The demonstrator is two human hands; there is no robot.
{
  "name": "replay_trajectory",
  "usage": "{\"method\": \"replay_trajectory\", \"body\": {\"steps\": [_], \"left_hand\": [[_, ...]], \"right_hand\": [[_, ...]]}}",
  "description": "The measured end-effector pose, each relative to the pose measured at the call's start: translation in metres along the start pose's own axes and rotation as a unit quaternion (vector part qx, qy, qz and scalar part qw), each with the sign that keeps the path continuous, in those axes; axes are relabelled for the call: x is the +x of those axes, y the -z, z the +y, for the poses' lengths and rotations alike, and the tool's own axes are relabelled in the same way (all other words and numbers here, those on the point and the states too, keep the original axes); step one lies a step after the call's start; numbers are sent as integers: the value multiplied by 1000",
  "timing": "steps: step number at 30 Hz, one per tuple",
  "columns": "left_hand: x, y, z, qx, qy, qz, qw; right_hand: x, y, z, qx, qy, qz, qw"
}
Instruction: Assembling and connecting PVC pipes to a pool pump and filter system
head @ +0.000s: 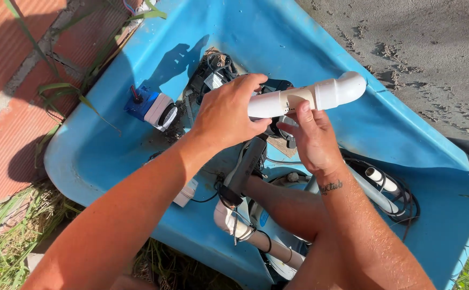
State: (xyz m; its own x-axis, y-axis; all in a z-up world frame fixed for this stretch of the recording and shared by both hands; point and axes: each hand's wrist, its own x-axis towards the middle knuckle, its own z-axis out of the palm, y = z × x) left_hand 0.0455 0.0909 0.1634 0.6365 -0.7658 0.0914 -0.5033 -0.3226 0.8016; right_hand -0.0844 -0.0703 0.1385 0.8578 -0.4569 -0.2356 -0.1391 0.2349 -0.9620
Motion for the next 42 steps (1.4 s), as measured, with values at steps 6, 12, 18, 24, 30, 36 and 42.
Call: {"method": "replay_trajectory", "body": {"steps": [6, 12, 18, 24, 30, 36, 42], "left_hand": [[-14, -5, 0, 103, 34, -130, 986], [-39, -5, 14, 135, 141, -317, 928], [-64, -3, 20, 192, -35, -290, 937], [-88, -31, -16, 216, -48, -272, 936], [-81, -43, -38, 129, 33, -345, 929], [-5, -41, -5, -116, 215, -155, 957], [42, -156, -67, -203, 241, -163, 935]], "right_hand": [[-42, -14, -59, -268, -144, -157, 939], [-54, 4, -58, -734, 294, -93, 605], [-23, -10, -31, -560, -82, -405, 718], [-34, -23, 11, -644, -52, -353, 676], [-17, -29, -1, -656, -69, -368, 656], [41, 12, -45, -661, 217, -56, 717], [66, 26, 55, -256, -150, 54, 954]]}}
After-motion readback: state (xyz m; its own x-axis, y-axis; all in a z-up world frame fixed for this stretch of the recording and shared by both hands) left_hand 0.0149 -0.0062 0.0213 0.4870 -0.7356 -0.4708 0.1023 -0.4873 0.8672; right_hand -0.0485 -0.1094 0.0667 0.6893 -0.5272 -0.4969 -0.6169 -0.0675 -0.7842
